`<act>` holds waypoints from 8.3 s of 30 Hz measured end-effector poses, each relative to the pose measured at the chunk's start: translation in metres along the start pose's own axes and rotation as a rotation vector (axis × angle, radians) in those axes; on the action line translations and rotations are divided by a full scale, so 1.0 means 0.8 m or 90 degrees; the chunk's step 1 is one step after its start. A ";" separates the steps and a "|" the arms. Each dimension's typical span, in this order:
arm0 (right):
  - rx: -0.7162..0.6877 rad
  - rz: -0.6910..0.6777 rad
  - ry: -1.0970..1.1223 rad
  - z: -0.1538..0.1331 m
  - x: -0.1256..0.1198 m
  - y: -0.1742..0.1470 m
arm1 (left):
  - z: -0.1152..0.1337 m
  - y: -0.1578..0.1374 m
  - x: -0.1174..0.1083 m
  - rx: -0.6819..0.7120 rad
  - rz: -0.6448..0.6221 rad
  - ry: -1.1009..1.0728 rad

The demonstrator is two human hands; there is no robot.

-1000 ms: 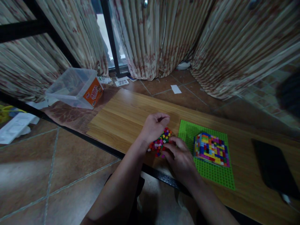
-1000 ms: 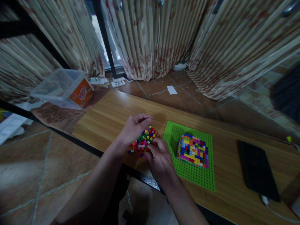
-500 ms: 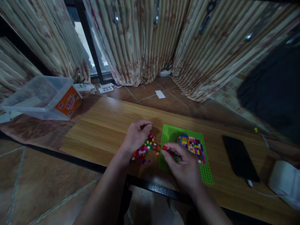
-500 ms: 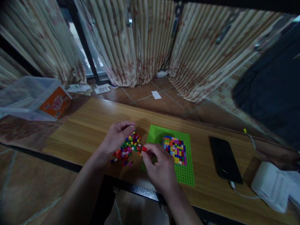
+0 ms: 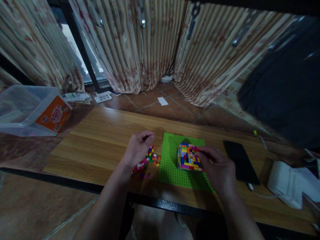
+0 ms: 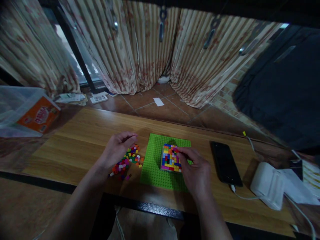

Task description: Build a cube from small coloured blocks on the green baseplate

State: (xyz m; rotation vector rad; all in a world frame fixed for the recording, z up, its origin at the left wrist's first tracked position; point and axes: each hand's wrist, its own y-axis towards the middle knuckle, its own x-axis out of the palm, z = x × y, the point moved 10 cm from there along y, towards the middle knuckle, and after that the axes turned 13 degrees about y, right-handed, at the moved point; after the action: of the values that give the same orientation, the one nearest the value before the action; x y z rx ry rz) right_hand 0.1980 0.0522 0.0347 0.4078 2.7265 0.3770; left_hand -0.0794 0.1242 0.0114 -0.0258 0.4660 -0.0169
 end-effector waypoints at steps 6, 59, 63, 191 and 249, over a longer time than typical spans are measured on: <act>-0.078 -0.058 -0.043 -0.012 0.021 0.004 | 0.000 -0.001 0.005 -0.002 -0.010 0.007; 0.012 -0.018 -0.146 0.010 0.025 0.020 | 0.002 -0.002 -0.005 0.034 0.005 0.034; -0.180 0.062 -0.195 -0.055 0.021 -0.001 | 0.002 -0.001 -0.010 0.038 0.022 0.034; -0.111 -0.274 -0.175 -0.036 0.172 -0.076 | 0.010 -0.003 -0.033 0.083 0.058 0.261; 0.115 0.044 0.367 -0.043 0.089 -0.001 | 0.009 -0.053 0.085 -0.355 -0.118 -0.860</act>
State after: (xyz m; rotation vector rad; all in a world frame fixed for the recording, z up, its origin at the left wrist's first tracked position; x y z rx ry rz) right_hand 0.1207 0.0675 0.0435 0.5051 3.3322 0.3017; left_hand -0.0156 0.0804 -0.0113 -0.5913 -0.8974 -0.0464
